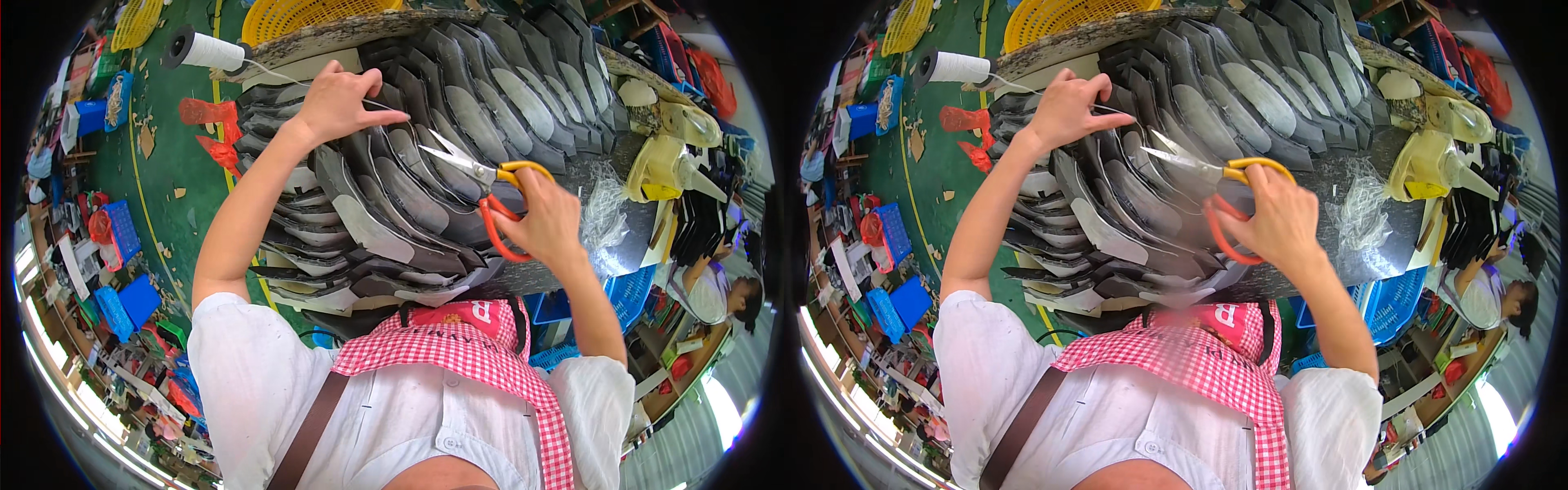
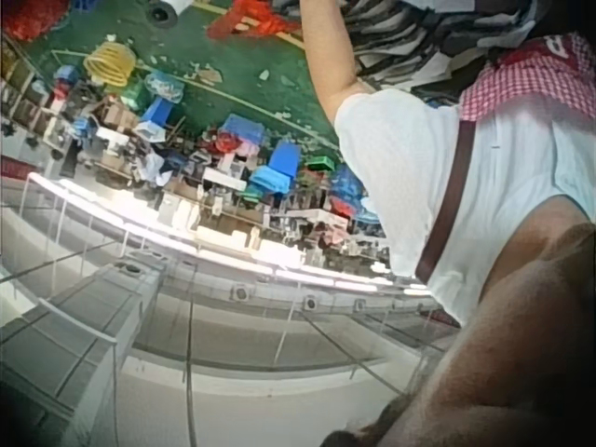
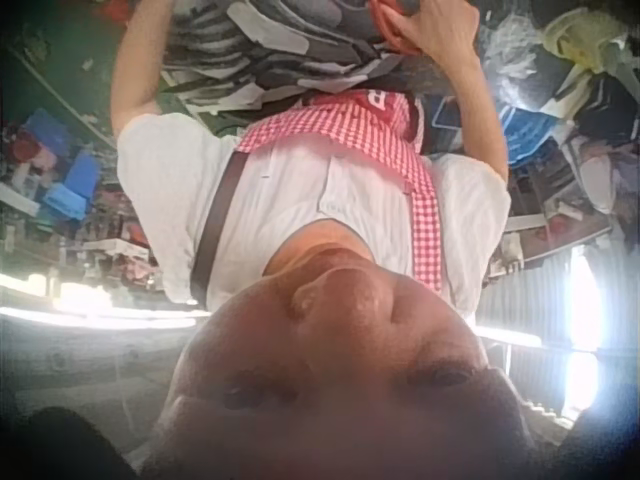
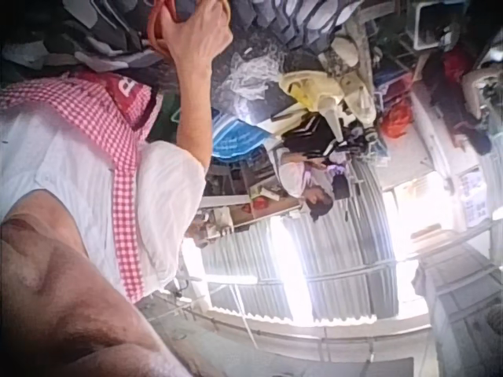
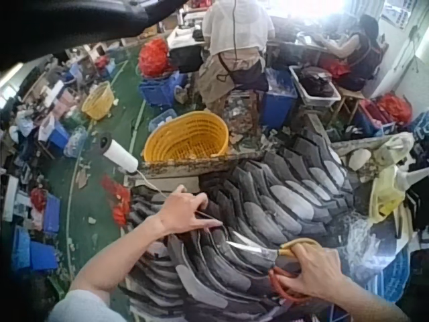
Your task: Cutting off excess thread and separating shoe upper components using scissors.
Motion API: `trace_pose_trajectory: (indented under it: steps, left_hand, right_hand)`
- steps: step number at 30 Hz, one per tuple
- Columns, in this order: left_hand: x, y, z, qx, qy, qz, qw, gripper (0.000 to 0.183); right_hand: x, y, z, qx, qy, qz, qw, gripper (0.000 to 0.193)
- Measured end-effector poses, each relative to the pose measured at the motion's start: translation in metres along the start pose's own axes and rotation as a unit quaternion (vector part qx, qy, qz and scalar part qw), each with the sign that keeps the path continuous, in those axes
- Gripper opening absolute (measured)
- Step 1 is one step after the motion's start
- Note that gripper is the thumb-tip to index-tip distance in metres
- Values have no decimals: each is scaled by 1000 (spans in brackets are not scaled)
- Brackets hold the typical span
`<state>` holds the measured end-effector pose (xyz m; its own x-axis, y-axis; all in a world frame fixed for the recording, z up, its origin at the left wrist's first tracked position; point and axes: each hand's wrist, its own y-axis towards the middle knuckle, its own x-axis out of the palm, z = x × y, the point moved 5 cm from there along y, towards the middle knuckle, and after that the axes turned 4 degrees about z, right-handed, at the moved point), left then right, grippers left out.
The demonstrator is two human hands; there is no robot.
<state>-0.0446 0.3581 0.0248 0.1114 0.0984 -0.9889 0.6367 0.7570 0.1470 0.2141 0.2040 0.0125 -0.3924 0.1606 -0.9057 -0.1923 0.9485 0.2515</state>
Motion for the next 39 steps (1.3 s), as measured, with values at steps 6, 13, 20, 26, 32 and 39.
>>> trace_pose_trajectory:
  steps: [6,13,20,26,32,39]
  left_hand:
    - [-3,-4,-2,30,-200,58,978,16]
    - [18,8,12,52,-164,143,975,29]
    - [-15,-45,38,-81,-511,210,830,29]
    - [-47,-51,101,44,-579,201,789,35]
    - [-85,-29,46,144,-123,309,932,5]
    - [-29,-15,37,72,-255,37,964,16]
  right_hand:
    - [-7,74,-19,-109,-101,44,988,46]
    - [22,129,-45,-162,-243,-70,954,48]
    - [-2,86,-22,-68,-100,-43,992,50]
    - [30,58,-64,186,763,-60,616,27]
    - [3,30,-6,169,761,20,626,37]
    - [64,-43,48,230,426,164,859,34]
